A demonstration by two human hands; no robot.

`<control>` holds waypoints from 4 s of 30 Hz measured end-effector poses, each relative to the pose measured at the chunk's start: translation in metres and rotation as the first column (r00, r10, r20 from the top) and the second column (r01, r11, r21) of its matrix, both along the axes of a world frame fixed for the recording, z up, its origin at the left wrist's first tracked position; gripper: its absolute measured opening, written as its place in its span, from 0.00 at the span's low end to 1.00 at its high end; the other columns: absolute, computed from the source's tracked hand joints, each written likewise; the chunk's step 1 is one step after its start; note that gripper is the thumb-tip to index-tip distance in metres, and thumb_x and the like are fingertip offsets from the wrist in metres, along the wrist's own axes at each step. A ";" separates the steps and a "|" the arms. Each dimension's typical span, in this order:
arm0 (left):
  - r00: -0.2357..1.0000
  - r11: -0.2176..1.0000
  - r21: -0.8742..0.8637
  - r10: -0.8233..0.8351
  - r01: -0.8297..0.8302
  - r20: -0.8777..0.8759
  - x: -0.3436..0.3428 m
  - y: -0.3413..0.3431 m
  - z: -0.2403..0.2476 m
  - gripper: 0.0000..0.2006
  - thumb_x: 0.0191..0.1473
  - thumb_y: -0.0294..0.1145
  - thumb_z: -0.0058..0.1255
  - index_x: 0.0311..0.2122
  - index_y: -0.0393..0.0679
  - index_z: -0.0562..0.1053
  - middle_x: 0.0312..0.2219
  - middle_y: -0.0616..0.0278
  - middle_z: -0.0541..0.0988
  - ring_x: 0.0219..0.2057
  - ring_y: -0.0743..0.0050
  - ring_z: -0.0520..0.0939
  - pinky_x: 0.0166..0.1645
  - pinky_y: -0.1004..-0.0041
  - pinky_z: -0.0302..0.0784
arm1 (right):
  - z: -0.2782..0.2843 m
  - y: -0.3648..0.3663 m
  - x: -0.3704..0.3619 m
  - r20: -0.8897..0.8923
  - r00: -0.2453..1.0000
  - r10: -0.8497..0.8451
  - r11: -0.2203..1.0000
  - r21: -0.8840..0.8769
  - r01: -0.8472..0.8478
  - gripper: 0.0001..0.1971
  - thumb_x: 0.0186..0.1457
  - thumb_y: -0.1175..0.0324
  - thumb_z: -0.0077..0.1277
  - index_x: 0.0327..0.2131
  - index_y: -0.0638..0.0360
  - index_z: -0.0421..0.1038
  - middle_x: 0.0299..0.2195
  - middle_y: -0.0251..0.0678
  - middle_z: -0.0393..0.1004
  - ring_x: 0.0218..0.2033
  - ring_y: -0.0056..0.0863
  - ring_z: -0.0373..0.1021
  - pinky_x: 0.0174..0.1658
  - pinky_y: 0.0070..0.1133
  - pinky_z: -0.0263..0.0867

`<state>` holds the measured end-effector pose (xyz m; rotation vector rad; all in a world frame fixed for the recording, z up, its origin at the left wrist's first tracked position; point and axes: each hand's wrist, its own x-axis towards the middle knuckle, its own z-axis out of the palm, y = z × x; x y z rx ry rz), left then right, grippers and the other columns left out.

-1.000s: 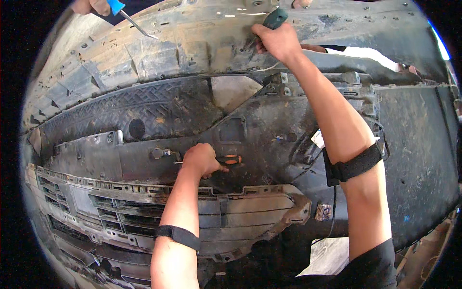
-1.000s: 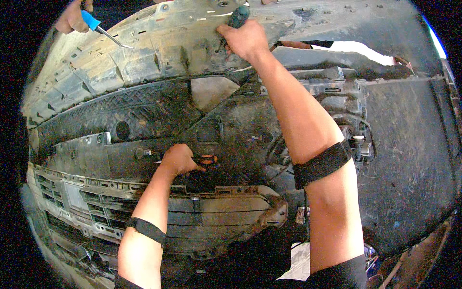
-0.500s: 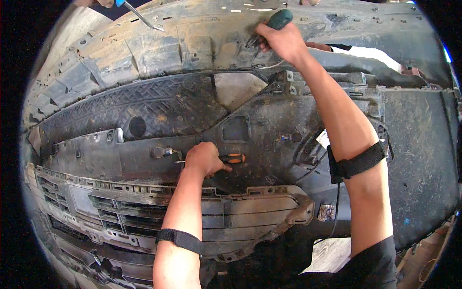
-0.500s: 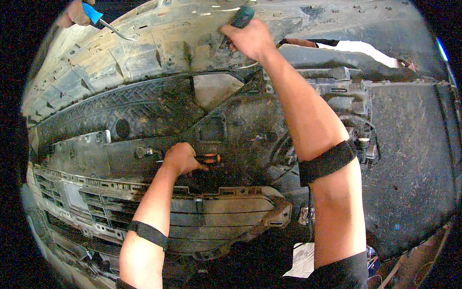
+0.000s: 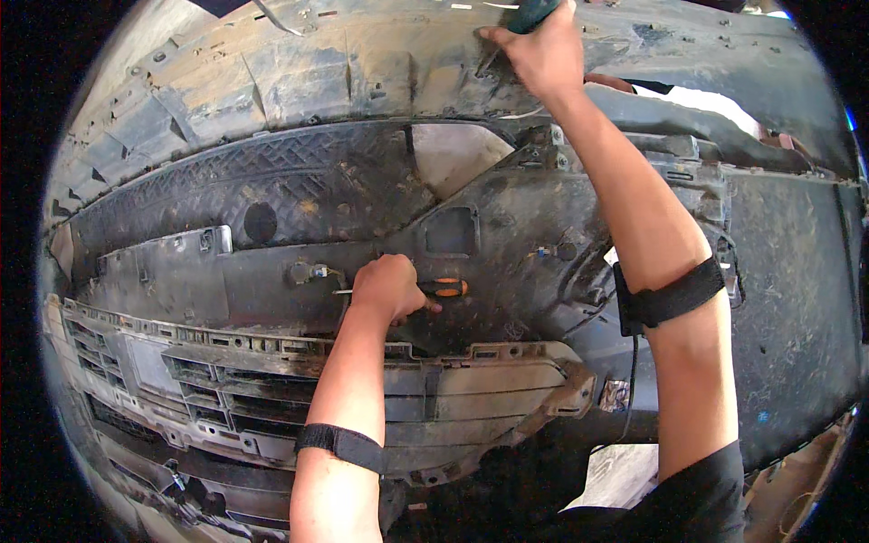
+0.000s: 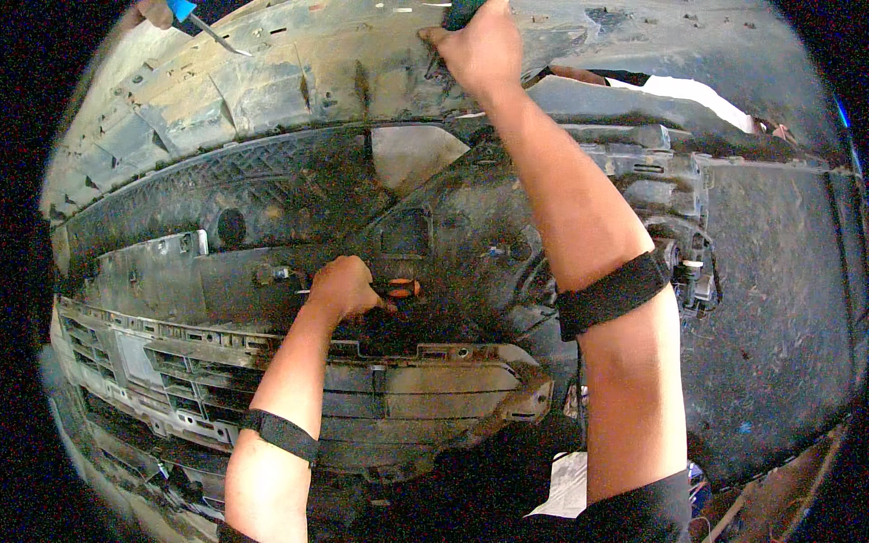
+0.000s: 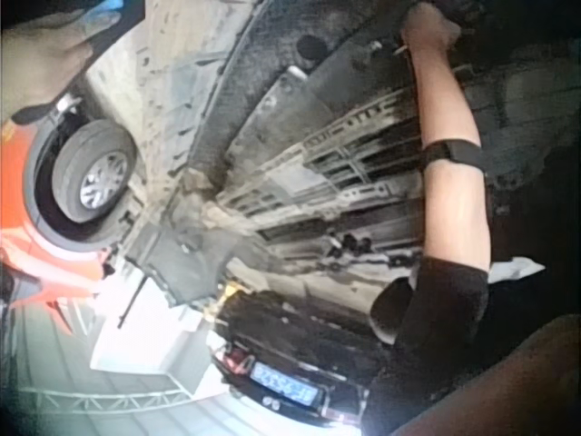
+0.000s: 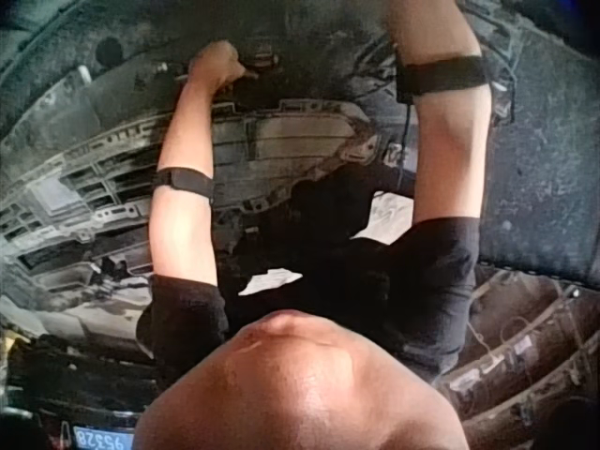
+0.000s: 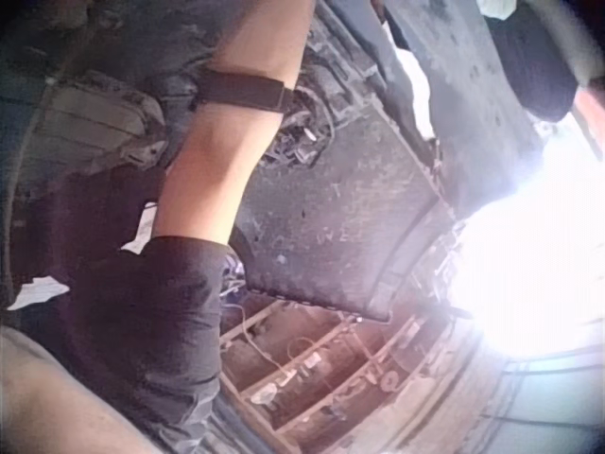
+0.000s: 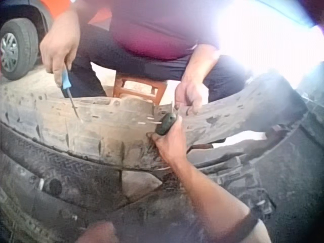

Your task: The person uses a screwdriver to pry and adjust clips on a detached car bumper while another person assists by holding the bumper steady. The hands work along the bumper's edge, manipulating fasteners and plastic sections.

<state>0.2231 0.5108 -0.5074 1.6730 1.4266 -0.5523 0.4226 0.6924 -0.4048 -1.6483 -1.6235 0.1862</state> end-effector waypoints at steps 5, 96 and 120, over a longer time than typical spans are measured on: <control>1.000 1.000 0.022 -0.009 0.008 0.024 -0.001 0.000 0.000 0.24 0.32 0.53 0.69 0.23 0.39 0.78 0.19 0.57 0.80 0.29 0.60 0.83 0.38 0.65 0.77 | 0.011 -0.009 -0.008 -0.019 0.992 -0.127 0.992 0.021 0.127 0.35 0.45 0.54 0.59 0.49 0.67 0.57 0.40 0.59 0.71 0.44 0.56 0.69 0.45 0.38 0.64; 0.998 0.998 -0.023 0.053 -0.053 0.038 0.025 -0.008 0.011 0.26 0.33 0.44 0.71 0.37 0.39 0.79 0.38 0.53 0.80 0.42 0.57 0.81 0.46 0.65 0.76 | 0.016 0.010 -0.007 -0.366 0.931 -0.003 0.995 -0.098 -0.035 0.12 0.54 0.64 0.45 0.24 0.64 0.66 0.14 0.37 0.66 0.11 0.28 0.65 0.15 0.27 0.61; 0.998 0.999 -0.024 0.028 -0.027 0.055 0.025 -0.007 0.014 0.25 0.32 0.44 0.71 0.37 0.41 0.79 0.37 0.52 0.81 0.42 0.58 0.81 0.46 0.66 0.76 | 0.000 0.020 0.006 -0.120 0.992 -0.041 0.998 0.040 0.046 0.15 0.52 0.62 0.46 0.24 0.67 0.68 0.20 0.50 0.69 0.25 0.43 0.68 0.33 0.33 0.63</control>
